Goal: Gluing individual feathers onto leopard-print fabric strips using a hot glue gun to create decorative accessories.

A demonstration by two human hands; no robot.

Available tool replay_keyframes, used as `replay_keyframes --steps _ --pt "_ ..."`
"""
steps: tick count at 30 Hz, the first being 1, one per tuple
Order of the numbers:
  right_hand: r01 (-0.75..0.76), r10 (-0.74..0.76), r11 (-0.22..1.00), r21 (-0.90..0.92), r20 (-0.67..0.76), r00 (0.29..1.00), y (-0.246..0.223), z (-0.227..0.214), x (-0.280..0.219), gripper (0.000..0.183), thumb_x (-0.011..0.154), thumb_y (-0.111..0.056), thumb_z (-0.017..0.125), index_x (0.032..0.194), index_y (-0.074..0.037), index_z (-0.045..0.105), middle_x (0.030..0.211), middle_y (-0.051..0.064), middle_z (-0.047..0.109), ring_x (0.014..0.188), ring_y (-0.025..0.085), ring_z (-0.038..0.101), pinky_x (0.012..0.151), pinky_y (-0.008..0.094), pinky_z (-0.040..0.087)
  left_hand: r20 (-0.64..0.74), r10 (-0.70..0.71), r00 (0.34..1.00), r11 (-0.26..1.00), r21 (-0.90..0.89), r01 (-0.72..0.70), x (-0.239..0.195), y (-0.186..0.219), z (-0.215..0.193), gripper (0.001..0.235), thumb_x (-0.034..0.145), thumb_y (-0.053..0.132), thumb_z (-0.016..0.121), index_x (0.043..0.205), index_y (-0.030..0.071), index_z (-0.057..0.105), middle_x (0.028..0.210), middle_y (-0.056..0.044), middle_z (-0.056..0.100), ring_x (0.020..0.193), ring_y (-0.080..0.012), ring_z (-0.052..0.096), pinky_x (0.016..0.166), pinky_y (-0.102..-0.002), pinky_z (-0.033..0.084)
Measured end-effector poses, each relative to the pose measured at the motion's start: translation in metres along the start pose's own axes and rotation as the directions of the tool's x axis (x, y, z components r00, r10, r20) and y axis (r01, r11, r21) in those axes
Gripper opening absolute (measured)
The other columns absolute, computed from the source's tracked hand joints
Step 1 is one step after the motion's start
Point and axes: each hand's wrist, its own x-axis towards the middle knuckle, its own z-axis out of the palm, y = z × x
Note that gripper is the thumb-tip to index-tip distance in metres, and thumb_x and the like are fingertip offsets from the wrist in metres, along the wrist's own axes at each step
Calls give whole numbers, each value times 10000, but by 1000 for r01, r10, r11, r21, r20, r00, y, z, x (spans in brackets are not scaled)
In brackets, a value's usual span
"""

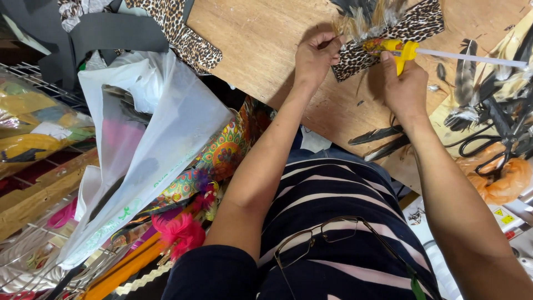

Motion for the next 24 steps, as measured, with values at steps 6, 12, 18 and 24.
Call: replay_keyframes --steps 6,12,18,24 --pt "-100 101 995 -21 66 993 -21 -3 -9 501 1279 -514 639 927 -160 596 720 9 566 574 155 566 474 322 405 20 6 1000 999 43 -7 5 -2 7 70 944 90 858 992 43 838 908 -72 827 679 -114 673 624 -268 659" --pt "-85 85 996 2 35 996 -19 -12 -16 492 1279 -503 637 917 -174 586 716 -34 485 626 115 404 567 330 294 32 -18 999 995 99 15 7 -4 13 32 1009 -4 775 1033 9 791 999 -146 856 716 -136 751 646 -260 720" --pt "-32 36 978 204 -13 999 -29 -48 -26 345 1322 -375 459 1327 -63 605 835 50 660 548 136 674 392 229 538 -84 85 993 919 391 -45 13 -9 21 240 911 178 868 1117 61 830 1143 -84 877 1108 -209 807 1122 -341 621" --pt "-178 296 831 527 -148 944 -15 -84 4 387 1234 -550 485 1204 -171 562 672 -66 474 453 69 464 430 223 532 -195 114 974 855 519 4 7 -9 28 264 823 323 931 1052 193 922 1263 -16 758 1307 -266 555 1129 -390 509"
